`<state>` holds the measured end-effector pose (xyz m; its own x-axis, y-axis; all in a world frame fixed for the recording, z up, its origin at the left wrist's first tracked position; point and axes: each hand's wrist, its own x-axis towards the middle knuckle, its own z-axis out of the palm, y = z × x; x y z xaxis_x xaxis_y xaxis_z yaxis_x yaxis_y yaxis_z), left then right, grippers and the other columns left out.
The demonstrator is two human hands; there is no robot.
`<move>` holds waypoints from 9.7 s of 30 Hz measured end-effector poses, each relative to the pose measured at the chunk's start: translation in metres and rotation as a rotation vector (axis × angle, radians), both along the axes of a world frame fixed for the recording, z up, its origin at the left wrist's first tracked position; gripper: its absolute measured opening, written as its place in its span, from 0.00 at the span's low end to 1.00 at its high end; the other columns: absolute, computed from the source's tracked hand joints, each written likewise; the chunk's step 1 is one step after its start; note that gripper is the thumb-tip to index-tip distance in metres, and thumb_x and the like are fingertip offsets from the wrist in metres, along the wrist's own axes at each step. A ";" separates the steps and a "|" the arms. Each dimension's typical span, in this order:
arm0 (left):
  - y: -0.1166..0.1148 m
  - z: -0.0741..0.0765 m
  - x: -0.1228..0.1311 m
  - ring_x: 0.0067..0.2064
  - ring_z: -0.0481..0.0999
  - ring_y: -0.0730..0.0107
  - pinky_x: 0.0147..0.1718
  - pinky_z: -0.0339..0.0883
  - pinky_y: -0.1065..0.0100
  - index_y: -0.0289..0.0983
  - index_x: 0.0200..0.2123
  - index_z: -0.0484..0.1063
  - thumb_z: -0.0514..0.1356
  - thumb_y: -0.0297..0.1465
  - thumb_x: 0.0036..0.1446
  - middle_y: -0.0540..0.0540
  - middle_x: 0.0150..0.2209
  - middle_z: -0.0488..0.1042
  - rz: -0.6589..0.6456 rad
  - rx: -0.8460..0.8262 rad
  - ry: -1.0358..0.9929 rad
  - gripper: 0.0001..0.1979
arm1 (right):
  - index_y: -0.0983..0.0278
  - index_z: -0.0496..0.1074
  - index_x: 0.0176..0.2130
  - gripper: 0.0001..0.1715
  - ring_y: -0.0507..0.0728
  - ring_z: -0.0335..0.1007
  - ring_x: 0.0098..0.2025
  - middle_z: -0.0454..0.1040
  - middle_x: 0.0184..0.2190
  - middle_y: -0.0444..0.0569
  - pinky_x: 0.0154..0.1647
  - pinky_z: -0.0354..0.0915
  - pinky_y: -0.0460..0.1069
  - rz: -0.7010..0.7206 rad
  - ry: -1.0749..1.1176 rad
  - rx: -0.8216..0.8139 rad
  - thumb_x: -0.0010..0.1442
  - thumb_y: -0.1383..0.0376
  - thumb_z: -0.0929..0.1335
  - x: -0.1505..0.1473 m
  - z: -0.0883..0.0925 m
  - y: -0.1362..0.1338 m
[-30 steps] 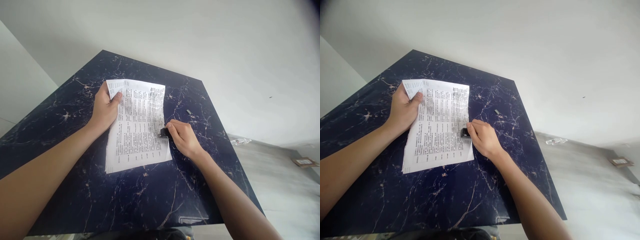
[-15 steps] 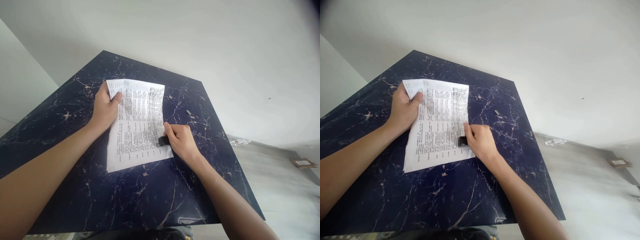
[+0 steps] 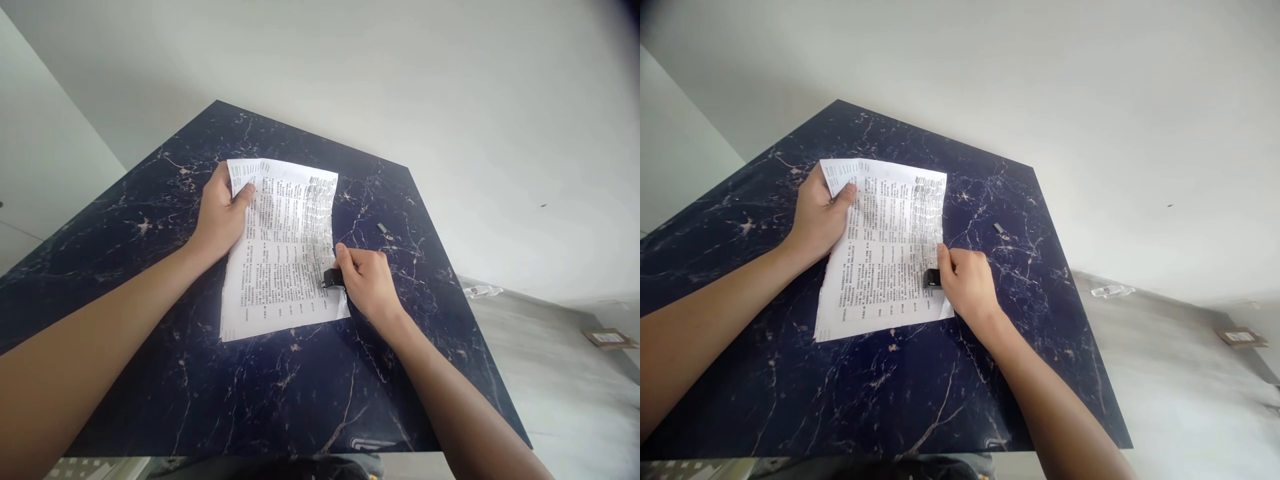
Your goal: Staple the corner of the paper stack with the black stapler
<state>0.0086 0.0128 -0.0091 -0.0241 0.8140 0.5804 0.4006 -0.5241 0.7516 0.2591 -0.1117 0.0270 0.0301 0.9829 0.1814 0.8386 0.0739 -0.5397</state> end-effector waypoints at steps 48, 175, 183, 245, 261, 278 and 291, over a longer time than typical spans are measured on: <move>-0.006 0.004 0.008 0.56 0.76 0.53 0.57 0.70 0.50 0.44 0.53 0.68 0.57 0.44 0.66 0.44 0.54 0.76 -0.033 -0.045 0.016 0.16 | 0.63 0.66 0.28 0.21 0.58 0.64 0.30 0.70 0.26 0.53 0.34 0.52 0.53 -0.020 -0.560 0.109 0.71 0.64 0.57 -0.028 -0.011 -0.002; -0.011 0.008 -0.004 0.49 0.72 0.50 0.43 0.66 0.57 0.42 0.49 0.73 0.71 0.50 0.46 0.40 0.48 0.73 -0.663 -0.287 0.587 0.30 | 0.62 0.74 0.59 0.28 0.64 0.72 0.59 0.76 0.57 0.53 0.61 0.67 0.62 0.510 0.681 -0.222 0.62 0.66 0.62 0.040 -0.007 0.057; -0.011 0.008 -0.006 0.49 0.73 0.51 0.42 0.67 0.58 0.43 0.50 0.72 0.71 0.49 0.46 0.40 0.50 0.72 -0.656 -0.329 0.563 0.30 | 0.62 0.74 0.60 0.33 0.65 0.71 0.61 0.75 0.59 0.52 0.62 0.66 0.63 0.511 0.883 -0.349 0.56 0.70 0.63 0.043 -0.019 0.059; -0.046 0.037 0.008 0.25 0.81 0.66 0.25 0.77 0.65 0.37 0.52 0.70 0.64 0.41 0.63 0.40 0.38 0.83 -0.836 -0.458 -0.131 0.19 | 0.58 0.76 0.42 0.15 0.57 0.76 0.37 0.81 0.36 0.47 0.37 0.73 0.55 0.568 0.166 0.812 0.63 0.77 0.67 -0.014 0.005 0.018; 0.022 -0.013 -0.036 0.75 0.44 0.48 0.69 0.41 0.37 0.40 0.74 0.49 0.39 0.48 0.72 0.44 0.75 0.44 -0.084 -0.263 1.012 0.34 | 0.62 0.80 0.37 0.15 0.58 0.76 0.32 0.83 0.31 0.48 0.35 0.66 0.50 -0.323 0.489 0.152 0.49 0.60 0.71 0.137 -0.052 0.089; 0.022 -0.009 -0.030 0.73 0.51 0.44 0.66 0.47 0.34 0.40 0.67 0.62 0.44 0.42 0.70 0.41 0.75 0.43 -0.034 -0.195 1.005 0.27 | 0.64 0.82 0.43 0.20 0.57 0.72 0.35 0.79 0.41 0.53 0.43 0.67 0.53 -0.344 0.131 0.191 0.53 0.63 0.66 0.138 -0.060 0.104; 0.027 -0.005 -0.029 0.56 0.73 0.49 0.57 0.66 0.50 0.34 0.61 0.70 0.48 0.31 0.68 0.35 0.55 0.73 -0.002 -0.047 0.852 0.23 | 0.63 0.81 0.37 0.15 0.57 0.73 0.34 0.78 0.38 0.51 0.44 0.67 0.53 -0.341 0.089 0.205 0.53 0.65 0.66 0.140 -0.064 0.106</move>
